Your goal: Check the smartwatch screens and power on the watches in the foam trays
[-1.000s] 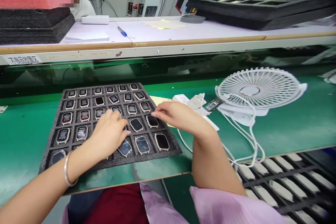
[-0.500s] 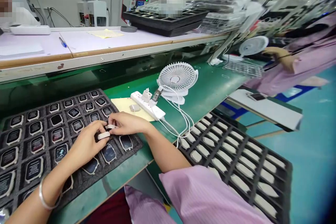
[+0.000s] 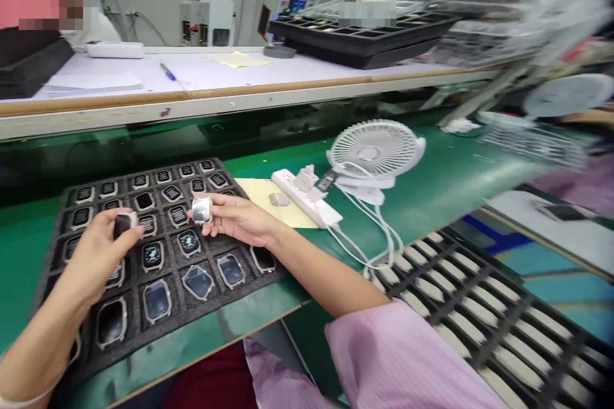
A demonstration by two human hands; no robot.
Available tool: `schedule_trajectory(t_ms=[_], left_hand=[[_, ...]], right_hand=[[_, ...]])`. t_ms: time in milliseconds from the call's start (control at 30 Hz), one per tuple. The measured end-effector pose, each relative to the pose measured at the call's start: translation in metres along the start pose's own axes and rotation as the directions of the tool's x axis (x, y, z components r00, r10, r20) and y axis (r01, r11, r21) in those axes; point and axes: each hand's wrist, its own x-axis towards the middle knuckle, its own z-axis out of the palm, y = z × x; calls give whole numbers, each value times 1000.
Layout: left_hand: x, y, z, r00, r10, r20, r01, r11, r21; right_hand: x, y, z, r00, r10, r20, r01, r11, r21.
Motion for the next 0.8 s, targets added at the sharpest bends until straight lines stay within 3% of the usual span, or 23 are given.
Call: schedule_trajectory(t_ms=[100,267,600,800], left_hand=[[-6,-10,6,996,88,-25,-88,996,-9],[-14,-27,12,976,218,-26,-213,970,116],[-23,-40,20,991,136,-18,-136,991,7],[-29,-39,22,990,138,-6,-138,990,43]], right_hand=[[14,5,24,996,46,82,-45,999,-5],[31,22,49,983,92,157,-95,995,12],[20,37,42,980,101,170,-112,992,52],[18,36,42,974,99,204,-110,993,47]])
